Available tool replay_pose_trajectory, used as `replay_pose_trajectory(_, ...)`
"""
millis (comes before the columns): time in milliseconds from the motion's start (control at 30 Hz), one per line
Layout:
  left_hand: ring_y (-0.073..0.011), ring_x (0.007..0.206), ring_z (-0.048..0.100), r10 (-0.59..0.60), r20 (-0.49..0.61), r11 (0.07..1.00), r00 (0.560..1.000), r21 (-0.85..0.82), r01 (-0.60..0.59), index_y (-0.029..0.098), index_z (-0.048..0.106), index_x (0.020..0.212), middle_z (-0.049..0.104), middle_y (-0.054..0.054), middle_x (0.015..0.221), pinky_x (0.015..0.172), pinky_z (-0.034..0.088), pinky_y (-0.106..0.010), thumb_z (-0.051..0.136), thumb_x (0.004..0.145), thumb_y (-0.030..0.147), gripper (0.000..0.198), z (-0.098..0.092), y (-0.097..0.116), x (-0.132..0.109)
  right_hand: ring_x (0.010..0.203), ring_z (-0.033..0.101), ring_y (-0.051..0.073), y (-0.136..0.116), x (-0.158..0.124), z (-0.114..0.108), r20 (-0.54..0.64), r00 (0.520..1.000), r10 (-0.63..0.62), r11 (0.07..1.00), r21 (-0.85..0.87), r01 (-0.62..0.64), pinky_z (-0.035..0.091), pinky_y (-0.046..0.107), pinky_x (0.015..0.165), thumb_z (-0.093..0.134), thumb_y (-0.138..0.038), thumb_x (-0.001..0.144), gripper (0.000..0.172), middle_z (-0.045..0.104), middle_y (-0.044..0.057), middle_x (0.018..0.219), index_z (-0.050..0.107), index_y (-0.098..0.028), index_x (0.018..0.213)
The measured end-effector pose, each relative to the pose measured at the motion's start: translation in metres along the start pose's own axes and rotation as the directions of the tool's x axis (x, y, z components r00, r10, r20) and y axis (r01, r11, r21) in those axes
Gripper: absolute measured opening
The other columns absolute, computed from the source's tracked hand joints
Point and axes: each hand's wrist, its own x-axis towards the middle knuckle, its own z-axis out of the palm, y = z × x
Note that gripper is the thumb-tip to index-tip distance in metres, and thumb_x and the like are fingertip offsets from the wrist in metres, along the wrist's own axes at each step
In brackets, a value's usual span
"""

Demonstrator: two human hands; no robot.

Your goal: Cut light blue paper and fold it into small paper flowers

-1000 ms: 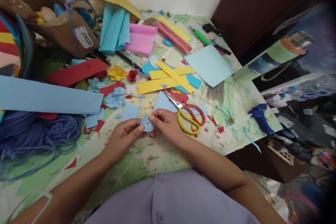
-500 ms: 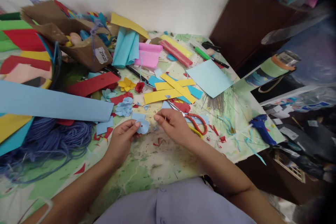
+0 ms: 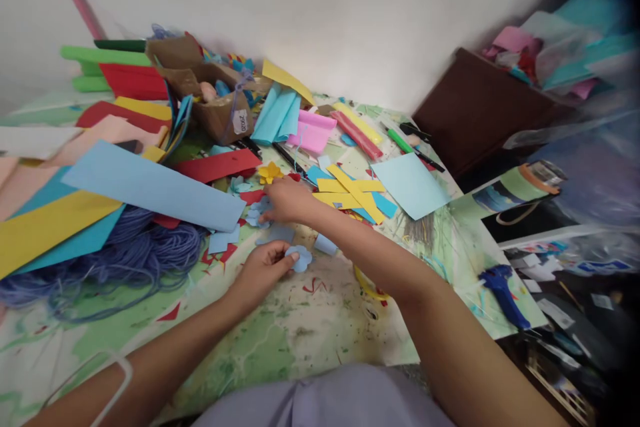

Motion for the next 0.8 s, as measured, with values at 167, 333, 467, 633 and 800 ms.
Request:
replay_pose_trajectory(167, -0.0150, 0.059, 0.053, 0.012, 0.014, 1.000, 1.000, 0.027, -0.012, 0.017, 0.059, 0.068, 0.058, 0.000, 0.061, 0.058, 0.041, -0.026, 0.063, 0.072, 0.041, 0.025, -0.001, -0.001, 0.000, 0.096, 0.061, 0.026, -0.002, 0.004, 0.006, 0.056, 0.998, 0.021, 1.000, -0.009, -0.021, 0.046, 0.031, 0.077, 0.075, -0.047, 0.066, 0.050, 0.067, 0.014, 0.104, 0.064, -0.013, 0.100)
replay_pose_trajectory(333, -0.0154, 0.056, 0.053, 0.052, -0.002, 0.998, 0.999, 0.028, -0.052, 0.017, 0.063, 0.068, 0.059, -0.001, 0.059, 0.056, 0.041, -0.026, 0.064, 0.072, 0.039, 0.022, 0.000, 0.002, -0.002, 0.088, 0.062, 0.022, -0.005, 0.008, 0.011, 0.086, 0.995, -0.057, 0.996, 0.077, 0.051, 0.043, 0.027, 0.070, 0.074, -0.036, 0.067, 0.036, 0.069, 0.008, 0.097, 0.065, -0.016, 0.096)
replay_pose_trajectory(467, -0.0158, 0.055, 0.053, 0.062, -0.004, 0.998, 0.998, 0.020, -0.062, 0.017, 0.064, 0.066, 0.060, -0.001, 0.058, 0.054, 0.041, -0.026, 0.066, 0.070, 0.039, 0.022, 0.002, 0.002, -0.001, 0.085, 0.061, 0.020, -0.009, 0.005, 0.012, 0.076, 0.993, -0.085, 0.991, 0.108, 0.076, 0.040, 0.026, 0.066, 0.069, -0.029, 0.072, 0.026, 0.069, 0.007, 0.095, 0.066, -0.017, 0.095)
replay_pose_trajectory(633, -0.0159, 0.057, 0.053, 0.150, -0.153, 0.987, 0.977, 0.077, -0.140, 0.019, 0.066, 0.069, 0.062, -0.001, 0.062, 0.055, 0.040, -0.025, 0.066, 0.071, 0.037, 0.018, -0.020, 0.013, 0.005, 0.092, 0.060, 0.022, -0.001, -0.012, 0.004, -0.022, 1.000, 0.004, 0.997, 0.072, -0.002, 0.041, 0.028, 0.073, 0.063, -0.032, 0.079, 0.026, 0.068, 0.010, 0.099, 0.065, -0.015, 0.099)
replay_pose_trajectory(800, -0.0125, 0.047, 0.040, 0.289, -0.364, 0.938, 0.886, 0.291, -0.186, 0.020, 0.064, 0.064, 0.050, 0.003, 0.049, 0.046, 0.028, -0.024, 0.064, 0.074, 0.035, 0.018, -0.060, 0.032, 0.018, 0.090, 0.061, 0.023, 0.007, -0.041, 0.004, -0.013, 0.995, 0.103, 0.994, 0.042, -0.102, 0.042, 0.030, 0.072, 0.055, -0.032, 0.085, 0.023, 0.068, 0.013, 0.096, 0.066, -0.014, 0.094)
